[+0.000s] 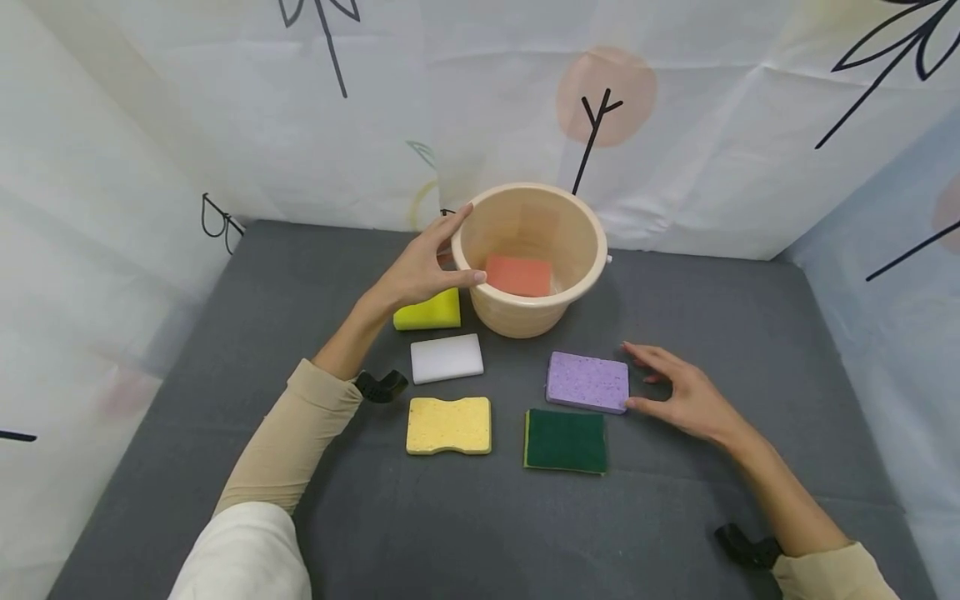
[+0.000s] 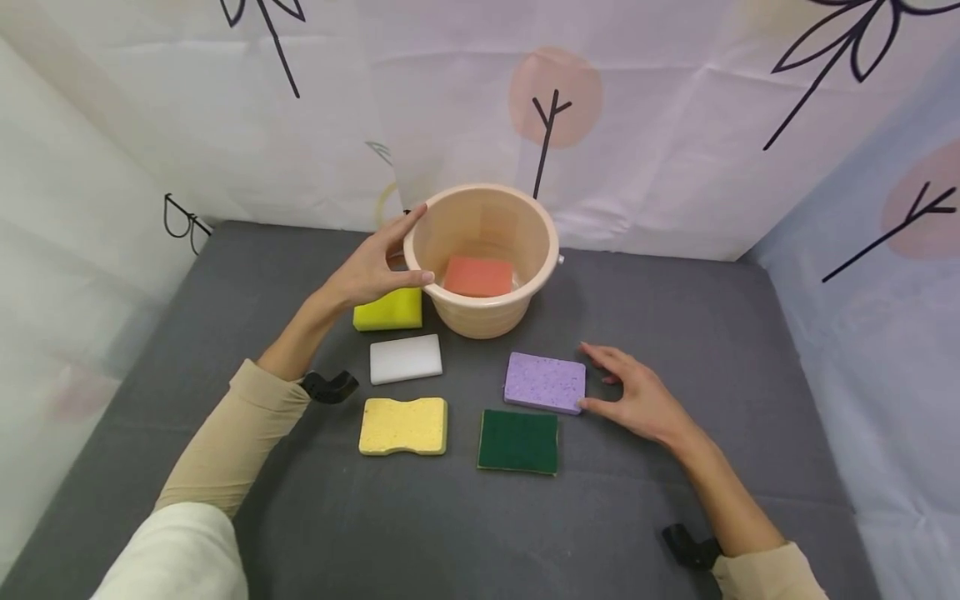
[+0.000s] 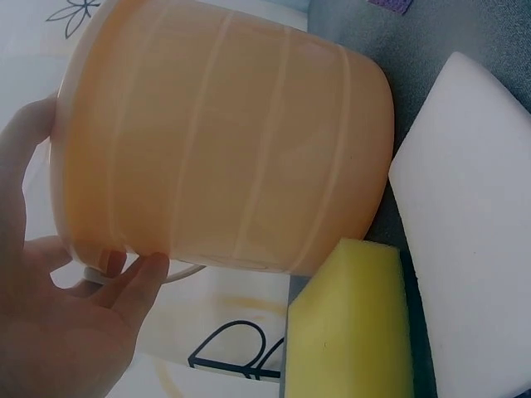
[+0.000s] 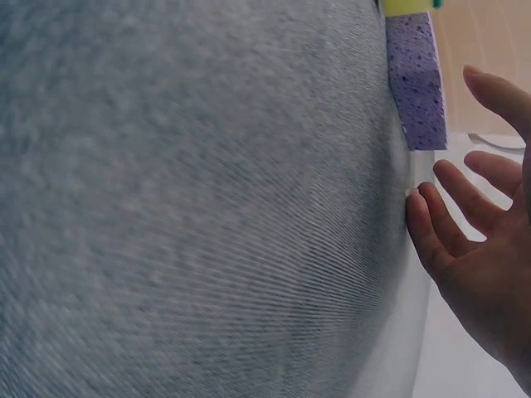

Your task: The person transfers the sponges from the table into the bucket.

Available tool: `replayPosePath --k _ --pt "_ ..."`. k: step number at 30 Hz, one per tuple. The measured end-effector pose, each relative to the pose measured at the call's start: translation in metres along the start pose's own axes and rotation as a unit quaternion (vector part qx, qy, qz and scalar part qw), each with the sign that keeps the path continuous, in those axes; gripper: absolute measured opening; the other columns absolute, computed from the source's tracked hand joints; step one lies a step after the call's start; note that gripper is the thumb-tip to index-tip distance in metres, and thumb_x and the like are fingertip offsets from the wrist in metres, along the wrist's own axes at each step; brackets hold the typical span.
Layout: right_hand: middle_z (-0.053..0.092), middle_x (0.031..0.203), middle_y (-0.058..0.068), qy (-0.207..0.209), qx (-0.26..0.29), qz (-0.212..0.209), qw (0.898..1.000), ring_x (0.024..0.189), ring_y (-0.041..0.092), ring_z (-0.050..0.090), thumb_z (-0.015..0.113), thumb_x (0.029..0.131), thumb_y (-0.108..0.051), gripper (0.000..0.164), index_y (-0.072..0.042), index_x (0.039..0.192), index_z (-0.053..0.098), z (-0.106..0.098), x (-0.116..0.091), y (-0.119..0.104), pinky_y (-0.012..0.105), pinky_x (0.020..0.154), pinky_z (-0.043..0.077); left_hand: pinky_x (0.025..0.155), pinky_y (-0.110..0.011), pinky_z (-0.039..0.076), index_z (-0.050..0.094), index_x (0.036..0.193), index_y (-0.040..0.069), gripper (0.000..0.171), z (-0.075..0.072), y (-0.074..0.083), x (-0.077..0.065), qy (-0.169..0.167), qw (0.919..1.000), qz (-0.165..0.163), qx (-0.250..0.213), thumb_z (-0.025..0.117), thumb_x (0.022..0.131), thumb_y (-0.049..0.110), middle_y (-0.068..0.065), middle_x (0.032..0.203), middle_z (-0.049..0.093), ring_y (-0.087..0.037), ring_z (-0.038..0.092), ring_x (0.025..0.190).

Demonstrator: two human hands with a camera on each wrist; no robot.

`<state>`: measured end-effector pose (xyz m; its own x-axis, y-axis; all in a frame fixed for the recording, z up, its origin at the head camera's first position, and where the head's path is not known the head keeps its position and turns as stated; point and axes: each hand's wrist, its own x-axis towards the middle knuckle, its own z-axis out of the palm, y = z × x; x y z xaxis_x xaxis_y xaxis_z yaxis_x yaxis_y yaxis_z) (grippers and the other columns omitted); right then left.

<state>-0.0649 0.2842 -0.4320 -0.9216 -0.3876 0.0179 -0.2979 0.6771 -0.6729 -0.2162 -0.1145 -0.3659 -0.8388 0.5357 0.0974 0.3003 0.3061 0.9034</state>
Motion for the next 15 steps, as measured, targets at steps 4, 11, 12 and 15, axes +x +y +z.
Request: replayPosePath --k 4,11,12,15 --pt "0.050 0.144 0.014 -0.013 -0.013 0.015 1.000 0.124 0.028 0.048 0.083 0.082 -0.025 0.079 -0.007 0.149 0.046 0.005 0.000 -0.001 0.032 0.094 0.050 0.108 -0.030 0.044 0.016 0.160 0.025 0.096 0.000 0.000 0.000 -0.001 1.0000 0.001 0.002 0.078 0.086 0.024 -0.010 0.155 0.028 -0.020 0.040 0.141" --pt "0.050 0.144 0.017 -0.028 -0.027 0.021 0.999 0.126 0.035 0.043 0.083 0.082 -0.032 0.081 -0.010 0.150 0.045 0.012 0.002 -0.004 0.061 0.099 0.039 0.109 -0.034 0.044 0.016 0.161 0.020 0.096 0.001 0.003 -0.002 0.000 1.0000 0.002 -0.003 0.077 0.086 0.021 -0.012 0.154 0.029 -0.024 0.040 0.141" --pt "0.049 0.144 0.017 -0.028 -0.029 0.020 0.999 0.127 0.035 0.042 0.084 0.081 -0.032 0.082 -0.010 0.150 0.046 0.013 0.003 -0.005 0.063 0.100 0.038 0.110 -0.035 0.043 0.016 0.161 0.018 0.096 0.000 0.009 -0.003 -0.001 1.0000 0.000 -0.003 0.077 0.087 0.019 -0.014 0.154 0.028 -0.025 0.039 0.141" --pt "0.050 0.143 0.018 -0.026 -0.036 0.010 0.999 0.128 0.036 0.042 0.084 0.080 -0.031 0.082 -0.008 0.149 0.046 0.015 0.005 -0.007 0.064 0.101 0.038 0.111 -0.038 0.042 0.014 0.160 0.010 0.095 0.000 0.026 -0.008 -0.009 0.9999 -0.008 -0.006 0.075 0.088 0.013 -0.019 0.155 0.025 -0.031 0.037 0.142"
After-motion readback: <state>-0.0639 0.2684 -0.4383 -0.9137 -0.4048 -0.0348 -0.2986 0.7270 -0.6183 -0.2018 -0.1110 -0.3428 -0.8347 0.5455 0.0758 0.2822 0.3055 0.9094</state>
